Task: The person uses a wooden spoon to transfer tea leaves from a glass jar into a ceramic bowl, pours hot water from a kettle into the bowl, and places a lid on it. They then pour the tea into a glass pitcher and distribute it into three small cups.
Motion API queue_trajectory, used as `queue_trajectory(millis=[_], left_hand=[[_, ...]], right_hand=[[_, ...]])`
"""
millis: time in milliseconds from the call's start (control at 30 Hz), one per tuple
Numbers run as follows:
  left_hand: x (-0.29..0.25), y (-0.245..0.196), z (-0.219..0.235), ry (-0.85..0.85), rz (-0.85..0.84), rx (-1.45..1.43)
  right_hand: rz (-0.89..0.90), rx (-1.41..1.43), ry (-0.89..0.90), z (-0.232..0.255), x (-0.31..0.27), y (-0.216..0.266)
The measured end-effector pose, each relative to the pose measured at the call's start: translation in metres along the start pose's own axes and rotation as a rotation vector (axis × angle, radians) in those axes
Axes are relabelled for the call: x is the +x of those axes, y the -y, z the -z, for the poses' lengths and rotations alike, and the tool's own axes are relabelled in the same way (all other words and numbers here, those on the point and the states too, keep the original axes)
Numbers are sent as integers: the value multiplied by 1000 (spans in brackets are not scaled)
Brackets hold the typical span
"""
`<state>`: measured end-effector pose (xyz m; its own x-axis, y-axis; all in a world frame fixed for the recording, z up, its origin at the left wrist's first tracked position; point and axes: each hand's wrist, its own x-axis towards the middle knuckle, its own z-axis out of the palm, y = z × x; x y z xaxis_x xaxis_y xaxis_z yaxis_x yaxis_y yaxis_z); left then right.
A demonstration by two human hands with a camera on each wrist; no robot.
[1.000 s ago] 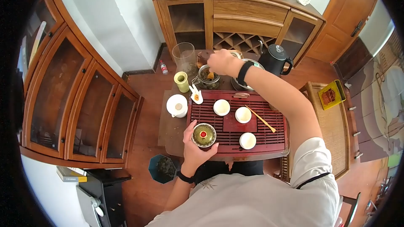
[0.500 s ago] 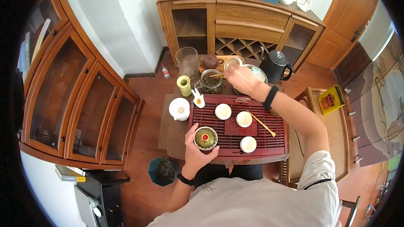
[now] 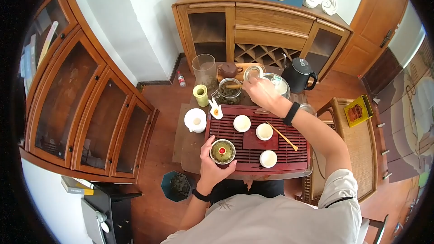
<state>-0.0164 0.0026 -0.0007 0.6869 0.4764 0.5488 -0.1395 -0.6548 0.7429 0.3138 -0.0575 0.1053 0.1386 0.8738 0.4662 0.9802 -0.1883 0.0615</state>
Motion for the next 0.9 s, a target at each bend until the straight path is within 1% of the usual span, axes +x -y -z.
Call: queue_trajectory(millis=[67, 300, 367, 533, 600, 633, 700, 733, 800, 833, 867, 900], left_hand=[[-3, 2, 0, -5, -11, -14], [0, 1, -1, -4, -3, -10], [-1, 1, 0, 2, -11, -12], [-1, 4, 1, 6, -27, -1], [-1, 2, 1, 0, -22, 2], [-1, 2, 2, 9, -24, 0], [0, 1, 1, 20, -8, 2], [1, 1, 0, 20, -10, 3], [0, 0, 1, 9, 7, -9], [0, 1, 1, 7, 9, -7], [-1, 3, 0, -3, 10, -18], [-2, 2, -1, -12, 12, -31]], right_hand=[[-19, -49, 115, 0, -3, 2], [-7, 25, 16, -2, 4, -6], [-11, 82, -48, 1, -1, -2], [34, 57, 18, 3, -7, -3], [-71, 84, 46, 17, -1, 0], [-81, 84, 45, 21, -1, 3], [-234, 168, 89, 27, 2, 6], [-234, 168, 87, 26, 2, 3], [-286, 159, 109, 24, 0, 1], [-331, 176, 85, 26, 1, -2], [-329, 178, 88, 30, 4, -1], [-317, 191, -2, 35, 6, 0]])
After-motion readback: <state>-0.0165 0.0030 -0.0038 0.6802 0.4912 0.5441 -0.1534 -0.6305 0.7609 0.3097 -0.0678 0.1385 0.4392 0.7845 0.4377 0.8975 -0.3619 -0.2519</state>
